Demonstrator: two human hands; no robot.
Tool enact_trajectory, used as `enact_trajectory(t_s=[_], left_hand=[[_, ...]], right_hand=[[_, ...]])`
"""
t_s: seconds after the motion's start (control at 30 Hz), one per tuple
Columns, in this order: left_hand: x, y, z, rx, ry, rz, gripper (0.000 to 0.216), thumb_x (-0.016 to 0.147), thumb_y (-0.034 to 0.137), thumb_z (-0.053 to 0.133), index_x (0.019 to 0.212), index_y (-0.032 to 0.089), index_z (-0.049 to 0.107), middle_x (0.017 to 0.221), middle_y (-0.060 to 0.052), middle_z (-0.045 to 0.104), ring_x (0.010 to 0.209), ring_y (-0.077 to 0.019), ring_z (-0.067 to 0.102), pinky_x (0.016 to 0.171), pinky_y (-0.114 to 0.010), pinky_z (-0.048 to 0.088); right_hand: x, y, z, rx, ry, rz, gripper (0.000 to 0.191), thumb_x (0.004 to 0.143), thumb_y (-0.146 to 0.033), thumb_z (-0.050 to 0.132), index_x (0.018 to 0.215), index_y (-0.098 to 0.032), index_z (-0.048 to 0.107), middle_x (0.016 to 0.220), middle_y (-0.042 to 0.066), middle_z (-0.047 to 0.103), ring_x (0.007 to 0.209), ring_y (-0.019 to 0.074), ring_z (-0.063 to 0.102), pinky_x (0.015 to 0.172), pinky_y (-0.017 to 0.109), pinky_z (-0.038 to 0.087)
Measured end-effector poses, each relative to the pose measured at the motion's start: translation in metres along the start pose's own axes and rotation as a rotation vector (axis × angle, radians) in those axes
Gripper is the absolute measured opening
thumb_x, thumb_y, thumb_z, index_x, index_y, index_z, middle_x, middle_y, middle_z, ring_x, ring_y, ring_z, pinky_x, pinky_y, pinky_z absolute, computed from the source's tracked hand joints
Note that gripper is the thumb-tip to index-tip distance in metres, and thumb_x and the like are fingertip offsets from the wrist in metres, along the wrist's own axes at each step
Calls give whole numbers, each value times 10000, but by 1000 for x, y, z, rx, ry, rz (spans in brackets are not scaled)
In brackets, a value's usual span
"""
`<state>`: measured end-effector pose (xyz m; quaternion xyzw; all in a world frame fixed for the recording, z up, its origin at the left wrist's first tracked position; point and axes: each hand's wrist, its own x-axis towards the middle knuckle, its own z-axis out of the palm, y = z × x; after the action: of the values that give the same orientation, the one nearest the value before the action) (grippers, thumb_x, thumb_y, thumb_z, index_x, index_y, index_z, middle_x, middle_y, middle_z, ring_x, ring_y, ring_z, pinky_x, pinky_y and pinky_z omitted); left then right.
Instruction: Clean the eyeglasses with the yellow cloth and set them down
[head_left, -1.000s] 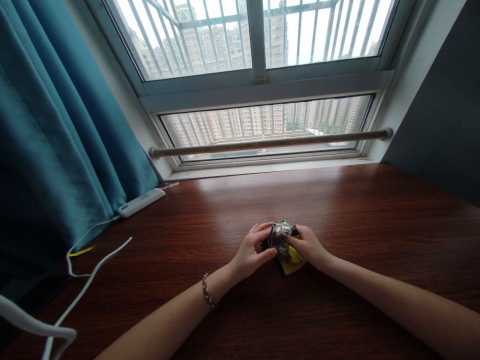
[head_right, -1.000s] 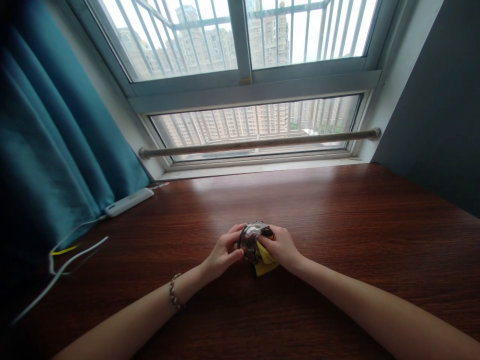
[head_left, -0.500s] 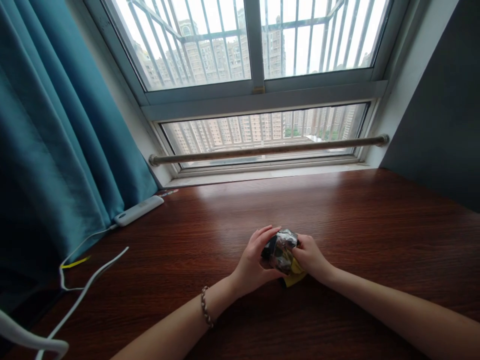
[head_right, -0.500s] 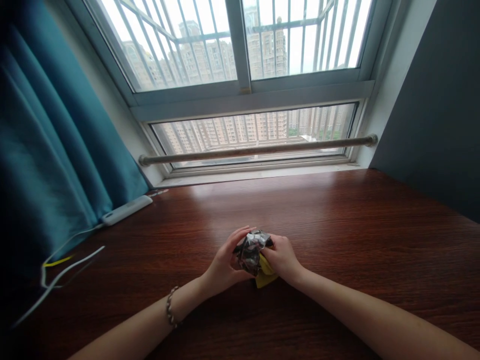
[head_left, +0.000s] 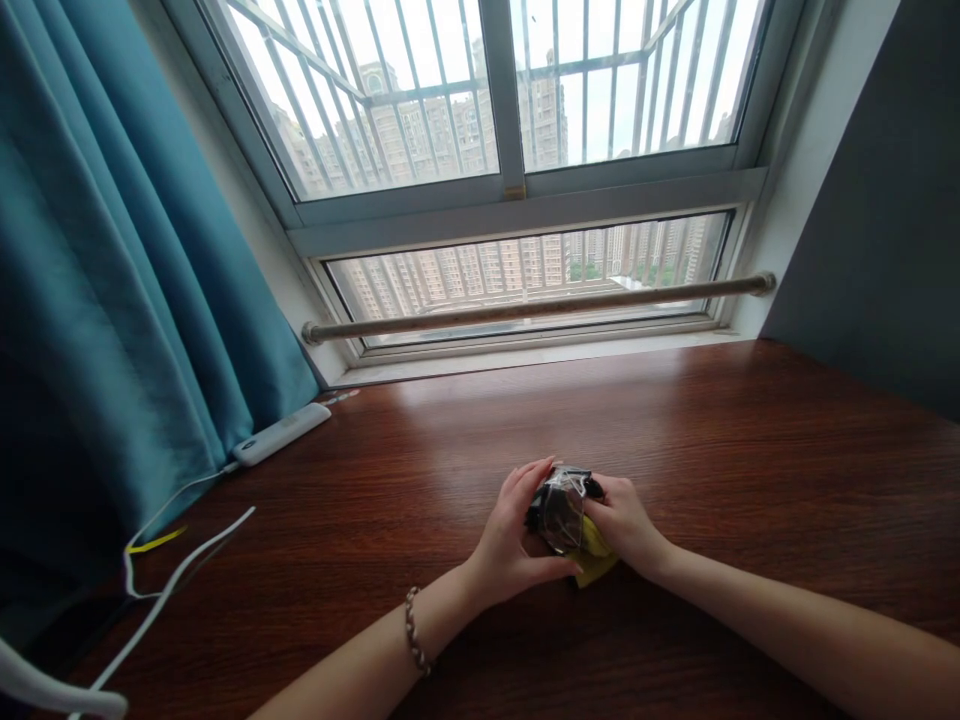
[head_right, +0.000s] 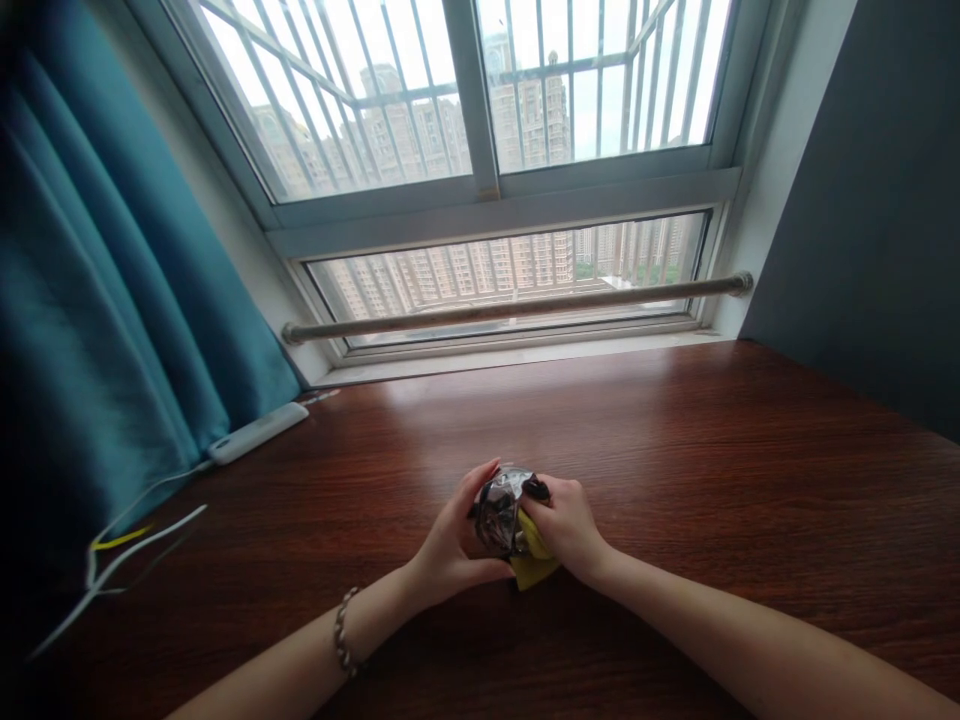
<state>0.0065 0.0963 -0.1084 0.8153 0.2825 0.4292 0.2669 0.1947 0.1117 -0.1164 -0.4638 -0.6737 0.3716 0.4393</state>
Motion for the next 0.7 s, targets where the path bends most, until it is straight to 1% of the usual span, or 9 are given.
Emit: enact_trajectory(t_s=[0.07,0.17,0.23,0.33,0.4,0.47,0.53,0.63,0.7], left_hand=[[0,0,1,79,17,26,973,632,451,818,1408,267,259,1346,-147,404,1243,-345,389,1069,-547,282],[1,2,0,146,52,31,890,638,407,822,1363,263,325,1282,-133,473,1203,-328,430,1082,-576,232],[2,4,-2,97,47,1,887,588,423,848,1329,244,393,1257,-132,492,1185,-329,445,1079,-554,260],[3,2,-5,-62,27,-111,891,523,451,871,1288,210,483,1283,-145,466,1194,-342,438,1051,-496,339],[3,-1,-6,-130,13,-154,838,535,466,860,1257,200,527,1303,-145,464,1243,-352,388,1062,-493,320],[5,-3,-8,-136,-17,-145,785,563,505,833,1232,200,556,1290,-132,496,1293,-354,316,1085,-510,270],[6,-5,-8,-114,-50,-120,745,592,557,797,1211,205,577,1261,-117,529,1305,-350,290,1095,-524,232],[5,-7,-7,-104,-51,-91,813,592,630,765,1251,211,539,1288,-124,507,1299,-357,298,1095,-538,218],[2,-8,-3,-97,-41,-70,978,536,613,805,1346,222,422,1334,-142,453,1290,-361,320,1088,-535,240]], right_hand=[[0,1,1,8,-8,2,392,807,-474,545,679,-114,627,651,36,602,626,159,516,584,247,356],[-1,1,1,20,-23,2,389,800,-484,557,709,-115,637,680,42,619,644,170,529,588,252,364],[-2,1,0,32,-36,-9,382,811,-487,557,766,-119,646,732,48,638,674,180,545,610,259,376],[-3,-1,-1,62,-59,-29,388,835,-498,546,841,-125,649,801,57,654,726,196,565,651,272,395],[-2,-2,-1,68,-71,-34,370,839,-485,548,845,-130,648,811,58,657,738,201,573,659,273,400],[-2,-2,-1,63,-84,-47,328,841,-452,556,868,-140,655,827,50,662,751,200,581,674,270,405],[-2,-2,-1,57,-91,-61,304,842,-432,557,881,-149,660,826,41,663,745,195,583,674,265,404],[-2,-2,0,54,-82,-55,314,849,-435,537,850,-146,659,799,40,656,731,192,576,664,260,396],[-2,-1,0,57,-60,-39,314,843,-425,531,798,-139,652,773,42,650,713,189,565,650,255,391]])
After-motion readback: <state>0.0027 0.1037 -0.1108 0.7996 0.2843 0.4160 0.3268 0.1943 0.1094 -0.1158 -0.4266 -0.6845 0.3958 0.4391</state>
